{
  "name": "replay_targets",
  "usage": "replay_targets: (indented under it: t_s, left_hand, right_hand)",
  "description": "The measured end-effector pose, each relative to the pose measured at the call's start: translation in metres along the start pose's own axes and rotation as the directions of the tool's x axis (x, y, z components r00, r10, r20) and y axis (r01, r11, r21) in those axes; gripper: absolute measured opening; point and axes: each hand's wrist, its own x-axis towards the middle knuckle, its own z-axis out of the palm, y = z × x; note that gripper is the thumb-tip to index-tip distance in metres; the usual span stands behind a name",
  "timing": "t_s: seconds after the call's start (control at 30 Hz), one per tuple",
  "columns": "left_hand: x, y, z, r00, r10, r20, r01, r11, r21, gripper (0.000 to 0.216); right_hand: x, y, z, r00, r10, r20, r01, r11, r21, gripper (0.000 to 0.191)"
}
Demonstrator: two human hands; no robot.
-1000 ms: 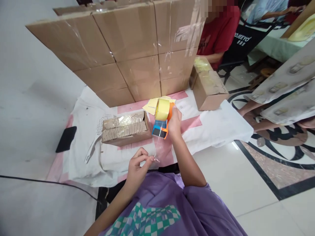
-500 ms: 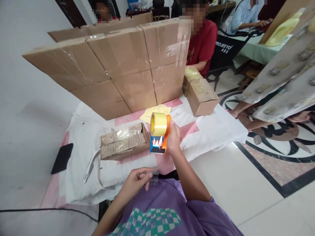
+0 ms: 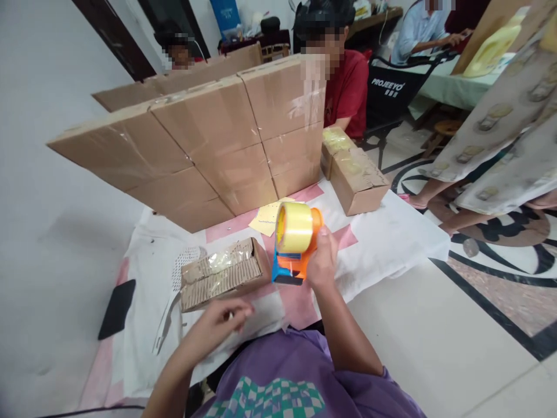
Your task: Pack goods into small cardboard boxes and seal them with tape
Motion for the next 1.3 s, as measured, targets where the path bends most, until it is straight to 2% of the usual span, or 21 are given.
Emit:
replay_targets:
  t_s: [0.03, 0.07, 0.1, 0.13, 0.2, 0.23, 0.3, 0.4, 0.5, 0.63, 0.73, 0.8, 0.87, 0.93, 1.0, 1.07, 1.17, 1.3]
  left_hand:
    - [0.006, 0.005, -0.006, 0.987, 0.078, -0.144, -0.080, 0.997, -0.006, 0.028]
    - [0.015, 0.011, -0.012, 0.948, 0.162, -0.272, -0.171, 0.985, -0.006, 0.027]
    - [0.024, 0.018, -0.019, 0.902, 0.245, -0.355, -0.264, 0.964, -0.006, 0.038]
    - [0.035, 0.025, -0.026, 0.867, 0.319, -0.384, -0.352, 0.936, -0.015, 0.057]
    - [0.059, 0.039, -0.036, 0.841, 0.435, -0.321, -0.480, 0.874, -0.075, 0.090]
    - [0.069, 0.044, -0.040, 0.839, 0.473, -0.268, -0.515, 0.850, -0.113, 0.098]
    - [0.085, 0.052, -0.043, 0.838, 0.518, -0.174, -0.543, 0.822, -0.171, 0.096]
    - [0.093, 0.057, -0.041, 0.842, 0.526, -0.117, -0.539, 0.816, -0.209, 0.088]
    - [0.095, 0.059, -0.038, 0.857, 0.504, -0.105, -0.515, 0.831, -0.209, 0.086]
    - [0.104, 0.057, -0.037, 0.877, 0.477, -0.067, -0.477, 0.840, -0.259, 0.079]
    - [0.106, 0.052, -0.034, 0.888, 0.457, -0.045, -0.449, 0.844, -0.294, 0.080]
    - [0.099, 0.046, -0.024, 0.902, 0.417, -0.110, -0.430, 0.849, -0.308, 0.083]
    - [0.084, 0.038, -0.008, 0.920, 0.315, -0.232, -0.382, 0.851, -0.361, 0.082]
    - [0.067, 0.031, 0.012, 0.941, 0.164, -0.297, -0.286, 0.856, -0.432, 0.076]
    - [0.051, 0.025, 0.028, 0.959, 0.037, -0.281, -0.164, 0.880, -0.446, 0.066]
    - [0.040, 0.022, 0.037, 0.965, -0.034, -0.261, -0.081, 0.904, -0.419, 0.049]
    - [0.030, 0.024, 0.039, 0.961, -0.088, -0.262, -0.035, 0.903, -0.429, 0.031]
    - [0.026, 0.029, 0.038, 0.964, -0.164, -0.211, 0.024, 0.840, -0.542, 0.029]
  right_hand:
    - [-0.002, 0.001, 0.000, 1.000, 0.000, 0.000, 0.000, 1.000, -0.010, 0.046]
    - [-0.005, 0.002, 0.001, 1.000, 0.010, 0.022, -0.009, 1.000, -0.021, 0.045]
    - [-0.008, 0.004, 0.003, 0.998, 0.028, 0.061, -0.026, 0.999, -0.030, 0.045]
    - [-0.011, 0.006, 0.004, 0.992, 0.054, 0.115, -0.050, 0.998, -0.038, 0.045]
    - [-0.016, 0.009, 0.009, 0.972, 0.107, 0.209, -0.104, 0.994, -0.025, 0.046]
    - [-0.017, 0.011, 0.011, 0.962, 0.128, 0.243, -0.130, 0.991, -0.007, 0.045]
    - [-0.018, 0.012, 0.014, 0.939, 0.168, 0.301, -0.184, 0.983, 0.026, 0.046]
    - [-0.015, 0.014, 0.014, 0.900, 0.239, 0.364, -0.272, 0.961, 0.042, 0.053]
    - [-0.016, 0.018, 0.012, 0.865, 0.311, 0.393, -0.347, 0.937, 0.023, 0.058]
    - [-0.019, 0.027, 0.012, 0.896, 0.326, 0.303, -0.338, 0.941, -0.012, 0.051]
    - [-0.017, 0.030, 0.015, 0.884, 0.316, 0.345, -0.325, 0.945, -0.034, 0.051]
    - [-0.011, 0.029, 0.017, 0.891, 0.292, 0.349, -0.302, 0.953, -0.025, 0.054]
    - [-0.004, 0.026, 0.019, 0.926, 0.248, 0.283, -0.259, 0.966, 0.000, 0.058]
    - [0.005, 0.023, 0.021, 0.955, 0.208, 0.210, -0.219, 0.975, 0.030, 0.062]
    - [0.012, 0.020, 0.022, 0.964, 0.191, 0.184, -0.202, 0.978, 0.042, 0.065]
    - [0.017, 0.021, 0.024, 0.969, 0.177, 0.171, -0.185, 0.982, 0.033, 0.064]
    - [0.023, 0.026, 0.025, 0.978, 0.147, 0.149, -0.148, 0.989, -0.006, 0.063]
    - [0.027, 0.035, 0.028, 0.968, 0.131, 0.216, -0.124, 0.991, -0.045, 0.065]
